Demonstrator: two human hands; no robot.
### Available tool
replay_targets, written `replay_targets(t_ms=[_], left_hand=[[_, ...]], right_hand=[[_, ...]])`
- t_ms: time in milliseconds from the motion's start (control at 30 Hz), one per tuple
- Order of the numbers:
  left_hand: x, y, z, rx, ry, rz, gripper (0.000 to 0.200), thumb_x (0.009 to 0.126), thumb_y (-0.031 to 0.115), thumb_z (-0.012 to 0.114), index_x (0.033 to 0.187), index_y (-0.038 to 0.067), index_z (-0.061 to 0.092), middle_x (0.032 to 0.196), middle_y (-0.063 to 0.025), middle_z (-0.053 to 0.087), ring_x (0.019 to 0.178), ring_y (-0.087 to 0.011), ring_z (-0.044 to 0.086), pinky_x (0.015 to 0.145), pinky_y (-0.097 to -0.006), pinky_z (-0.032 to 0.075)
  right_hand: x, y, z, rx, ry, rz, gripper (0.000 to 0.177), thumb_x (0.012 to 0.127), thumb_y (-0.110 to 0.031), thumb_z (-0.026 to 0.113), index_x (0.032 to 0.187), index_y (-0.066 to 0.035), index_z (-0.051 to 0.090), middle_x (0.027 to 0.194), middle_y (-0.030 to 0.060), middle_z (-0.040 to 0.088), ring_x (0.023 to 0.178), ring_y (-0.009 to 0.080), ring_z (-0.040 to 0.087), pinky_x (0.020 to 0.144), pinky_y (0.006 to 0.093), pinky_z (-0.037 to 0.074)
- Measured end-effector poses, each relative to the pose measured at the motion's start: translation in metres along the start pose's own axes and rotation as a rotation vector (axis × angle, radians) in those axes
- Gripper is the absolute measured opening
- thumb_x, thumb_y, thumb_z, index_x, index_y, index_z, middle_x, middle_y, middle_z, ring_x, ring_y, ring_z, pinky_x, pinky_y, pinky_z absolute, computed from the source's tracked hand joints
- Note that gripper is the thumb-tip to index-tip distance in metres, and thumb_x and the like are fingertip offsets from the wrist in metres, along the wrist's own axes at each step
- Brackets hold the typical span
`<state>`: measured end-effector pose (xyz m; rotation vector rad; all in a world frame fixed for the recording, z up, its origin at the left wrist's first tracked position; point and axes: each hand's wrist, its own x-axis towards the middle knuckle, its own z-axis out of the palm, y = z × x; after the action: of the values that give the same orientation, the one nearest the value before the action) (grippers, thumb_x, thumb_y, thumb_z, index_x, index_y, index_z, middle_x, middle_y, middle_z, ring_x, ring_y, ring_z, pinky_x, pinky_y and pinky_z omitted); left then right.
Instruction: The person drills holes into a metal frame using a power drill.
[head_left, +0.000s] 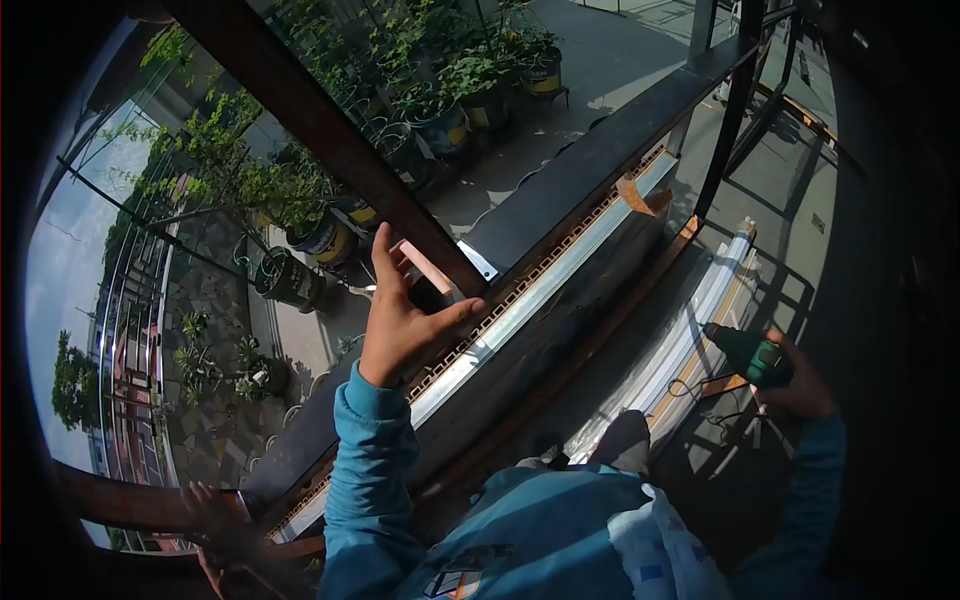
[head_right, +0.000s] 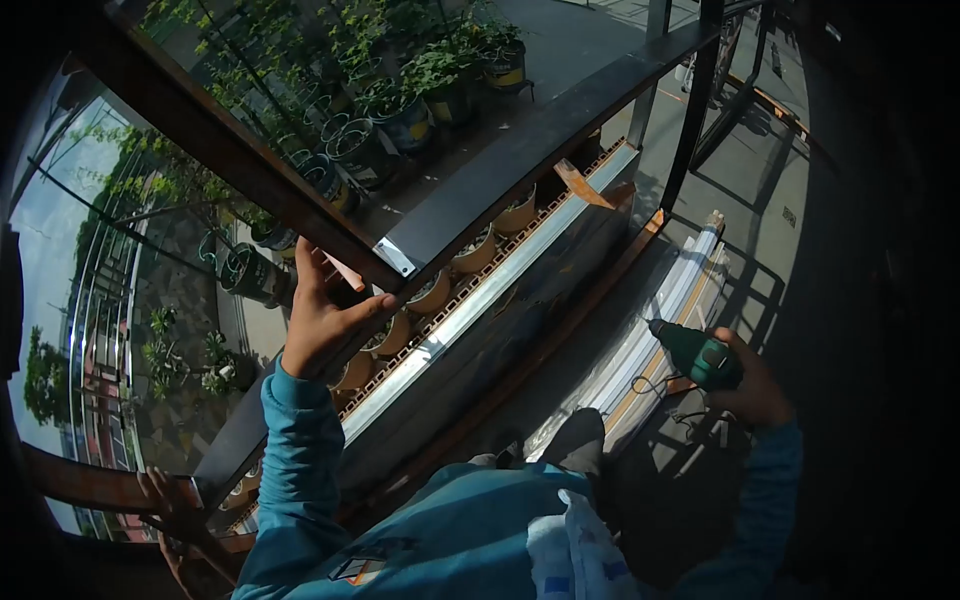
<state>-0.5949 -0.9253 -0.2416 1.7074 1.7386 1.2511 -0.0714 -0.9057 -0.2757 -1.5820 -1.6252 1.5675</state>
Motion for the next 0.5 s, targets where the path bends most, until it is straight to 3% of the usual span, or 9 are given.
replay_targets(t_ms=[67,200,267,333,367,400,433,467,500], left_hand=[[0.004,0.006,0.01,0.04,-0.058,0.052,0.121,0.059,0.025,0.089,0.141,-0.003,0.004,0.113,-0.0204,0.055,0.102,-0.0286,0.06,0.088,-0.0356,0.049],[0.016,0.009,0.018,0.08,0.005,0.109,0.102,0.06,0.016,0.084,0.131,-0.005,0.015,0.095,-0.0175,0.06,0.086,-0.0286,0.064,0.076,-0.0342,0.053],[0.016,0.006,0.018,0.019,0.025,0.133,0.095,0.06,0.013,0.082,0.128,-0.004,0.017,0.089,-0.0163,0.061,0.08,-0.0285,0.065,0.072,-0.0338,0.053],[0.017,0.011,0.012,0.088,-0.004,0.091,0.09,0.061,0.01,0.079,0.125,-0.004,0.017,0.084,-0.0151,0.061,0.075,-0.0276,0.065,0.07,-0.0345,0.054],[0.015,0.0,0.012,0.016,0.045,0.082,0.075,0.06,0.014,0.08,0.12,-0.002,0.037,0.084,-0.0134,0.062,0.073,-0.0284,0.065,0.07,-0.0353,0.053],[0.014,0.0,0.009,0.018,0.047,0.076,0.075,0.06,0.014,0.08,0.12,-0.002,0.037,0.084,-0.0134,0.062,0.073,-0.0284,0.065,0.07,-0.0353,0.053],[0.014,0.003,0.007,0.168,-0.013,0.197,0.061,0.06,0.017,0.081,0.109,0.0,0.049,0.084,-0.0118,0.062,0.071,-0.0287,0.064,0.069,-0.0353,0.052],[0.014,0.005,0.006,0.317,-0.071,0.32,0.047,0.06,0.019,0.082,0.099,0.003,0.06,0.084,-0.0102,0.063,0.069,-0.0291,0.064,0.068,-0.0353,0.052],[0.013,0.005,0.007,0.3,-0.135,0.046,0.032,0.059,0.026,0.083,0.081,0.007,0.068,0.087,-0.0095,0.063,0.074,-0.0313,0.062,0.068,-0.0371,0.05]], right_hand=[[0.007,-0.055,-0.014,-0.176,-0.207,-0.428,0.094,0.057,0.004,0.077,0.14,-0.009,0.036,0.135,0.018,0.046,0.121,0.0257,0.049,0.093,0.0366,0.047],[0.029,-0.207,-0.008,-0.341,-0.523,-0.707,0.094,0.058,0.004,0.079,0.141,-0.01,0.036,0.137,0.0213,0.044,0.124,0.0309,0.048,0.099,0.0407,0.044],[0.056,-0.261,0.0,-0.247,-0.703,-0.628,0.097,0.056,-0.004,0.083,0.139,0.0,0.033,0.137,0.0246,0.042,0.127,0.0325,0.045,0.101,0.0421,0.042],[0.073,-0.31,0.024,-0.268,-0.708,-0.477,0.069,0.059,-0.005,0.079,0.124,-0.007,0.055,0.117,0.0201,0.059,0.107,0.0292,0.06,0.088,0.0386,0.051],[0.098,-0.337,0.036,-0.475,-0.888,-0.695,0.082,0.058,-0.008,0.082,0.131,-0.001,0.044,0.126,0.0222,0.051,0.116,0.0304,0.053,0.095,0.0419,0.046],[0.117,-0.357,0.047,-0.683,-1.06,-0.917,0.097,0.057,-0.01,0.085,0.138,0.005,0.032,0.135,0.0242,0.044,0.126,0.0316,0.046,0.103,0.0452,0.041],[0.11,-0.351,0.064,-0.337,-0.813,-0.63,0.071,0.062,-0.016,0.08,0.125,0.002,0.051,0.118,0.0166,0.059,0.105,0.0236,0.06,0.089,0.0358,0.049],[0.111,-0.367,0.073,-0.341,-0.815,-0.627,0.071,0.062,-0.016,0.08,0.125,0.002,0.051,0.118,0.0166,0.059,0.105,0.0236,0.06,0.089,0.0358,0.049],[0.108,-0.388,0.083,-0.571,-0.844,-0.519,0.051,0.067,-0.02,0.075,0.111,-0.001,0.058,0.099,0.0081,0.06,0.087,0.0177,0.056,0.077,0.0306,0.046]])
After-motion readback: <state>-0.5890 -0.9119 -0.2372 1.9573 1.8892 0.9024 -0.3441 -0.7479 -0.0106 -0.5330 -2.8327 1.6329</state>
